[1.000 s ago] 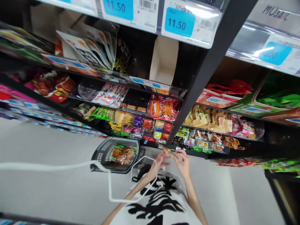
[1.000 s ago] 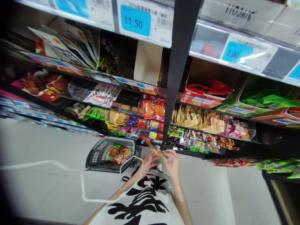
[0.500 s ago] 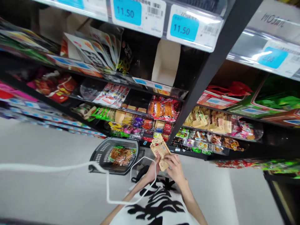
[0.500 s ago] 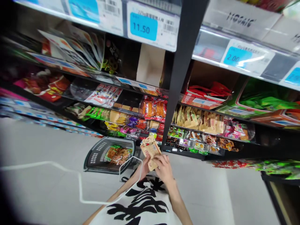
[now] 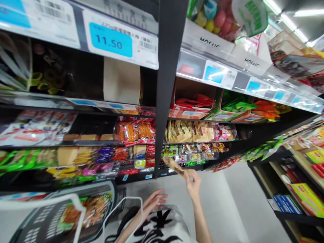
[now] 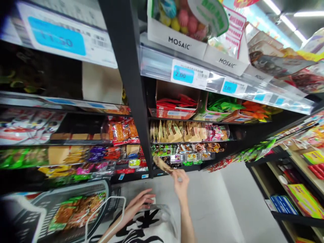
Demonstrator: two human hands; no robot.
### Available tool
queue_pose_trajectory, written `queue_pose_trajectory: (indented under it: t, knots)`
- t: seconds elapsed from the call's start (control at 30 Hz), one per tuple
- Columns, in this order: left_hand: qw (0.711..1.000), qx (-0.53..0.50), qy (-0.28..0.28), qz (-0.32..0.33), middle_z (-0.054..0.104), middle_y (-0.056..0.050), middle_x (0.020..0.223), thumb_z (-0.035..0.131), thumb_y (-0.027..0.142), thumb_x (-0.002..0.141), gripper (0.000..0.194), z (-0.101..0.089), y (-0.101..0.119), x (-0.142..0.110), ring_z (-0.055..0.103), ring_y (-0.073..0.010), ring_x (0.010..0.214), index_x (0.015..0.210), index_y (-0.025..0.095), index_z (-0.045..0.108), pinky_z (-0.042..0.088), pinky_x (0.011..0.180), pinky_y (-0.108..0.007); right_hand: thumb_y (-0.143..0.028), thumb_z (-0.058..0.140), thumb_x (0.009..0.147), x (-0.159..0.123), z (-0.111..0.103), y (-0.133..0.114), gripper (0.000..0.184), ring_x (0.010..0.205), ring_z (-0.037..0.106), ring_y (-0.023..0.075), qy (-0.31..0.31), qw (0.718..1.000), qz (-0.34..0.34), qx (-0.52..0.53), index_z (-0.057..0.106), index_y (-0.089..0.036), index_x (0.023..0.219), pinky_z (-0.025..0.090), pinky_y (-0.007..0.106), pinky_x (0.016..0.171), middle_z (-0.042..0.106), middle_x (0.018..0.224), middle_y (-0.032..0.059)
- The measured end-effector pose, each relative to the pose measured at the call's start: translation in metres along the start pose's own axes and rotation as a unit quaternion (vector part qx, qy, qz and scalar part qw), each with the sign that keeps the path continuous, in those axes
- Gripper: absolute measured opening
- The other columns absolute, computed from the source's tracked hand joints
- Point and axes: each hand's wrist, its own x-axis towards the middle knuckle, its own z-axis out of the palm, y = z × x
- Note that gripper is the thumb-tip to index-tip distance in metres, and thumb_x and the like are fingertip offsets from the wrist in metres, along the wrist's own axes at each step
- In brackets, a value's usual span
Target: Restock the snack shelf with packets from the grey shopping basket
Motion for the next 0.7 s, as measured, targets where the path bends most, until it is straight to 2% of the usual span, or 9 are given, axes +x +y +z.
queue_pose_trajectory:
  t: [0.07,0.17,0.27,0.37,0.47,0.6,0.7]
  knots:
    - [1.000,0.024,-0.006,-0.009,0.075,-0.014,0.117,0.080,0.074,0.062,0.074,0.000,0.000,0.002,0.070,-0.0341,0.104,0.118,0.026,0.069,0.054,0.092,-0.047,-0.038,0.068,0.093,0.015,-0.028,0.015,0.023,0.085,0.071,0.0223,0.131,0.990,0.043,-0.010,0.077,-0.017,0.090,0.058,0.035,0.080,0.076,0.091,0.0100]
    - [0.998,0.051,0.002,-0.027,0.076,-0.011,0.113,0.078,0.078,0.056,0.075,0.000,0.001,0.005,0.071,-0.0347,0.103,0.112,0.029,0.070,0.055,0.090,-0.047,-0.049,0.069,0.089,0.049,-0.065,0.038,0.043,0.085,0.071,0.0242,0.302,0.947,0.101,-0.026,0.075,-0.010,0.105,0.058,0.036,0.077,0.076,0.096,0.0142]
    - [0.997,0.067,0.006,-0.028,0.077,-0.008,0.109,0.076,0.081,0.053,0.074,0.003,0.002,0.010,0.071,-0.0336,0.102,0.109,0.033,0.070,0.054,0.089,-0.046,-0.057,0.069,0.086,0.093,-0.087,0.055,0.056,0.087,0.071,0.0267,0.374,0.921,0.098,-0.041,0.075,-0.007,0.110,0.058,0.038,0.078,0.076,0.100,0.0170]
    - [0.996,0.080,0.005,-0.039,0.078,-0.005,0.106,0.074,0.085,0.047,0.076,0.006,0.003,0.014,0.071,-0.0332,0.101,0.106,0.037,0.068,0.054,0.089,-0.046,-0.059,0.066,0.086,0.138,-0.093,0.067,0.058,0.092,0.071,0.0290,0.377,0.923,0.065,-0.047,0.076,-0.007,0.110,0.058,0.039,0.081,0.077,0.099,0.0171]
    - [0.995,0.086,0.013,-0.046,0.079,-0.002,0.105,0.072,0.087,0.043,0.076,0.008,0.004,0.013,0.071,-0.0331,0.102,0.102,0.040,0.068,0.054,0.089,-0.046,-0.057,0.063,0.088,0.177,-0.089,0.076,0.056,0.093,0.072,0.0299,0.359,0.930,0.054,-0.054,0.077,-0.007,0.109,0.057,0.041,0.084,0.078,0.097,0.0173]
    - [0.997,0.074,0.026,-0.029,0.079,-0.001,0.102,0.073,0.088,0.043,0.074,0.009,0.006,0.005,0.071,-0.0313,0.099,0.100,0.042,0.069,0.053,0.088,-0.042,-0.051,0.059,0.088,0.213,-0.079,0.089,0.052,0.093,0.072,0.0309,0.299,0.949,0.066,-0.072,0.077,-0.006,0.106,0.057,0.042,0.087,0.078,0.096,0.0190]
    - [0.997,0.062,0.027,-0.019,0.079,-0.002,0.102,0.075,0.087,0.046,0.073,0.007,0.003,0.001,0.071,-0.0303,0.098,0.101,0.040,0.069,0.052,0.087,-0.041,-0.043,0.065,0.081,0.231,-0.071,0.095,0.047,0.101,0.072,0.0312,0.242,0.964,0.058,-0.092,0.077,-0.008,0.111,0.054,0.043,0.097,0.077,0.108,0.0193]
